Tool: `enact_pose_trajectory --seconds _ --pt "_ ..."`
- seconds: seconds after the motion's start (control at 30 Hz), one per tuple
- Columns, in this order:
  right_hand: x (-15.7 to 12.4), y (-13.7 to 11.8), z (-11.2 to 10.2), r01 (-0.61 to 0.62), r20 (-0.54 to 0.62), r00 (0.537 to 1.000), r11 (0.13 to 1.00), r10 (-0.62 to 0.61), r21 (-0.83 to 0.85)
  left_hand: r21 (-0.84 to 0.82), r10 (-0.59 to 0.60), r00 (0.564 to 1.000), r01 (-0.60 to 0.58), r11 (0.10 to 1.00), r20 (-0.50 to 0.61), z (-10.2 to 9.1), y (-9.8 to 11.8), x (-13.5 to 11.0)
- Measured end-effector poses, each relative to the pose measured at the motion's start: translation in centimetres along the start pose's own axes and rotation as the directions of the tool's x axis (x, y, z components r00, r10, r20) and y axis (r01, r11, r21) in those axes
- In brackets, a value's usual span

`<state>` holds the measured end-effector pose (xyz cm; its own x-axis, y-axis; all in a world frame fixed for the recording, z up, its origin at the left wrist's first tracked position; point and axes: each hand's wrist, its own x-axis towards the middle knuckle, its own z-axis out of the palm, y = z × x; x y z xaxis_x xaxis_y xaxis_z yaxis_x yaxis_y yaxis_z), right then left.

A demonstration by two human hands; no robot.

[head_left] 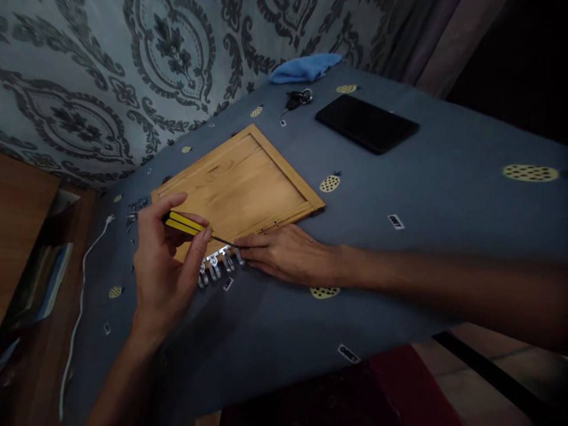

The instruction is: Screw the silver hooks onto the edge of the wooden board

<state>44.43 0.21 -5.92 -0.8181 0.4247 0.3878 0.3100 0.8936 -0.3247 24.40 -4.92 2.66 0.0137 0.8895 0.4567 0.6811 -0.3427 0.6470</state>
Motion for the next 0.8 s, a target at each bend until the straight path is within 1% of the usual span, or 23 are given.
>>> enact_pose_trajectory --seconds 0.27,0.47,0.67,0.8 --pt "-0.07 0.1 0.11 -0.011 0.004 1.0 1.0 0.011 0.009 -0.046 0.009 1.0 -0.008 0.999 0.015 0.02 -0.05 0.14" --pt "-0.05 0.18 0.33 -0.004 -0.013 1.0 1.0 0.004 0.013 -0.088 0.012 0.998 -0.006 0.996 0.065 -0.28 0.12 0.29" --pt "-0.05 0.2 0.24 0.002 -0.003 1.0 1.0 -0.002 0.001 -0.017 0.044 0.995 -0.042 0.999 0.091 -0.42 -0.05 0.21" --pt "-0.09 0.13 -0.02 0.006 0.009 1.0 1.0 -0.006 0.02 0.067 0.087 0.996 -0.089 0.994 0.028 -0.19 -0.14 0.16"
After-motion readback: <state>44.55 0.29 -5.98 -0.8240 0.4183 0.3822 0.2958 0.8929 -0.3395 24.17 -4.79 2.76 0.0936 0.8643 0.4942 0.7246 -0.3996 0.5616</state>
